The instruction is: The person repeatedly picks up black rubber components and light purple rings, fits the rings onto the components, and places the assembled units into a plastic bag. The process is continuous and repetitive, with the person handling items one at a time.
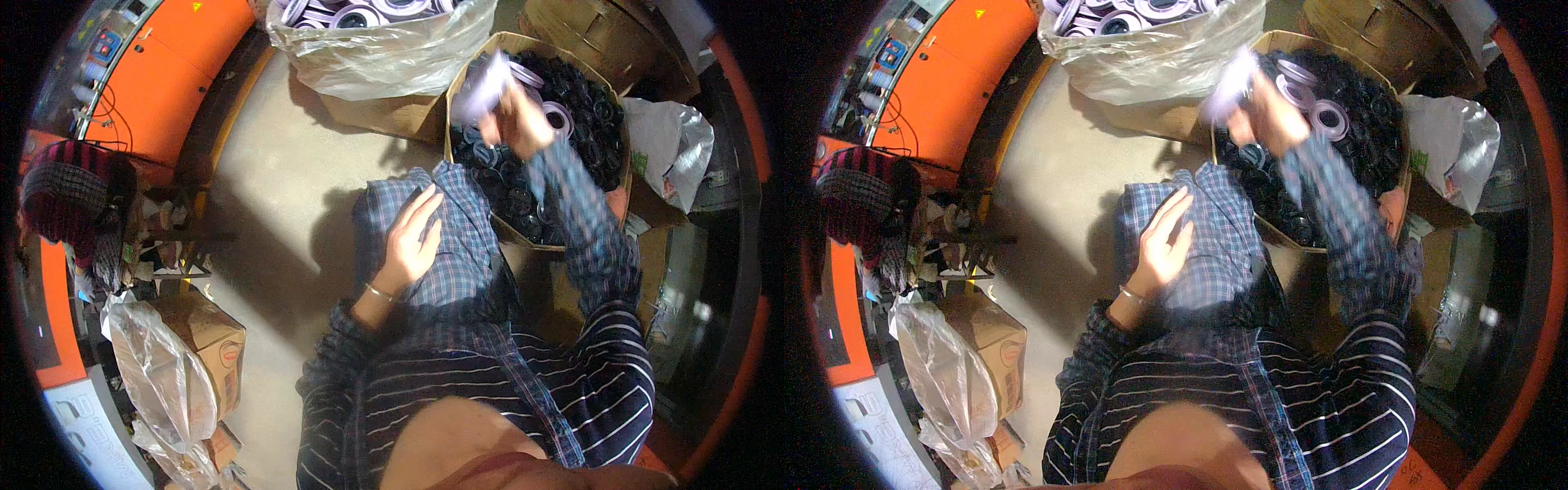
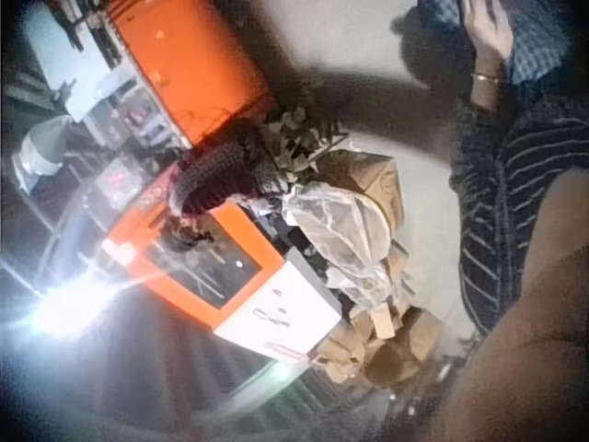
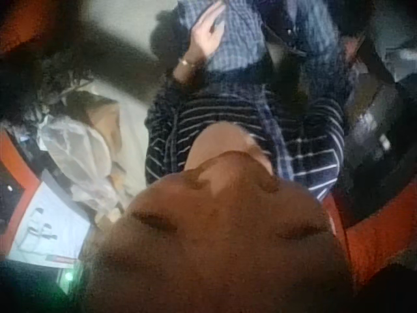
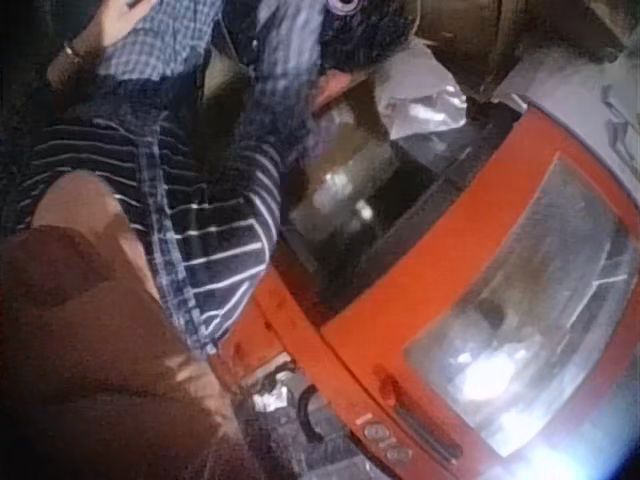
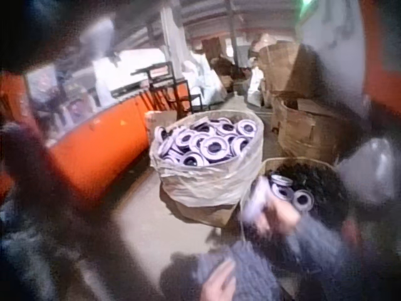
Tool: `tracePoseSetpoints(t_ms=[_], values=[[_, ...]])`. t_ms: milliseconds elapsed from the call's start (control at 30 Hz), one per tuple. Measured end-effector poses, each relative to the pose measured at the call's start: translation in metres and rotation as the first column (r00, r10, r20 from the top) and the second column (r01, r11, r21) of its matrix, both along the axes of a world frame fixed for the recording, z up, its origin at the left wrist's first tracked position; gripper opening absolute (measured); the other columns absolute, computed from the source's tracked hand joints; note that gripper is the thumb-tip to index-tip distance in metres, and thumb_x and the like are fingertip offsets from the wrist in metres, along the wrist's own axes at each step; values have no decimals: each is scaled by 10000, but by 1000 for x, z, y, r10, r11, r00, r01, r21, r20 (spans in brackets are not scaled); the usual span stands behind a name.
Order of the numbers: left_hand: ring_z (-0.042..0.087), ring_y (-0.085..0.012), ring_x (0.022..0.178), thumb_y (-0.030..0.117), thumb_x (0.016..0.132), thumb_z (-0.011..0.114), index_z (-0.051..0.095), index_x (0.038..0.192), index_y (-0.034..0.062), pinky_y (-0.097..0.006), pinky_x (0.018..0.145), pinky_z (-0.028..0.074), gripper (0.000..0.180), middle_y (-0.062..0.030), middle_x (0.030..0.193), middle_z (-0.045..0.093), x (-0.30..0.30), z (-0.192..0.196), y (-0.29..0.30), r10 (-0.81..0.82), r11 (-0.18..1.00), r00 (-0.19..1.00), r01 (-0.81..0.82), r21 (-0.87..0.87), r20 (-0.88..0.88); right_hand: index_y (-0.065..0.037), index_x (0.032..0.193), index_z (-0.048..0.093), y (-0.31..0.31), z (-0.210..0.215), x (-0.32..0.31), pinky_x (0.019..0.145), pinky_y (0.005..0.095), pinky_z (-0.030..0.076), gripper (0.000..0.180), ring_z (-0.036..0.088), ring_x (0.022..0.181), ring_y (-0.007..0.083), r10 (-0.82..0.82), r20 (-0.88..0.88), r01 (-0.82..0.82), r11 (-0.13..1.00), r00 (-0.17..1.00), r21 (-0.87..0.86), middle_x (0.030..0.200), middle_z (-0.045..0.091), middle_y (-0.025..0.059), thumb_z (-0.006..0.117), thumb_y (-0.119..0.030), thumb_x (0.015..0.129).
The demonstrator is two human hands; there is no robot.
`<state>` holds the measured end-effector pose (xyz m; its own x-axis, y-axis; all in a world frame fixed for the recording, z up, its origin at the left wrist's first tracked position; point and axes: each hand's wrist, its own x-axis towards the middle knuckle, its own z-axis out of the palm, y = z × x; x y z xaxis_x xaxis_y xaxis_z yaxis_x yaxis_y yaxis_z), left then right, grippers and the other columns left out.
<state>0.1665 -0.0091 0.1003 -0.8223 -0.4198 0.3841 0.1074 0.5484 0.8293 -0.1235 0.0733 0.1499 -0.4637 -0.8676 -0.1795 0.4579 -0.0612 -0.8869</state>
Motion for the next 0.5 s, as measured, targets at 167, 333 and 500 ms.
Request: tracePoseSetpoints(t_ms=[167,333,500], values=[[576,-368,1226,16,891,613,619,1237,-47,-402,1049,456,352,-242,1349,565,-4,-1,3,10,1000,1000,-10,-29,5,18,1261,569,-50,28,-90,725,298,556,605,683,778,168,-329,-473,241,941,818,-238,1084,708,135,534,-520,986],[597,-356,1194,25,885,625,648,1182,-45,-389,1032,468,306,-230,1326,587,-6,-3,0,27,999,998,-25,-30,60,15,1078,694,-9,-93,-161,637,258,520,327,630,692,96,-247,-786,646,725,567,238,883,707,72,723,-255,896],[620,-341,1142,28,875,640,678,1112,-24,-384,990,486,246,-200,1296,613,-15,-4,2,-15,1000,994,17,-17,110,-97,1363,542,83,-192,-192,992,427,482,783,615,1158,358,297,-886,845,303,356,441,1271,640,179,739,-528,740]])
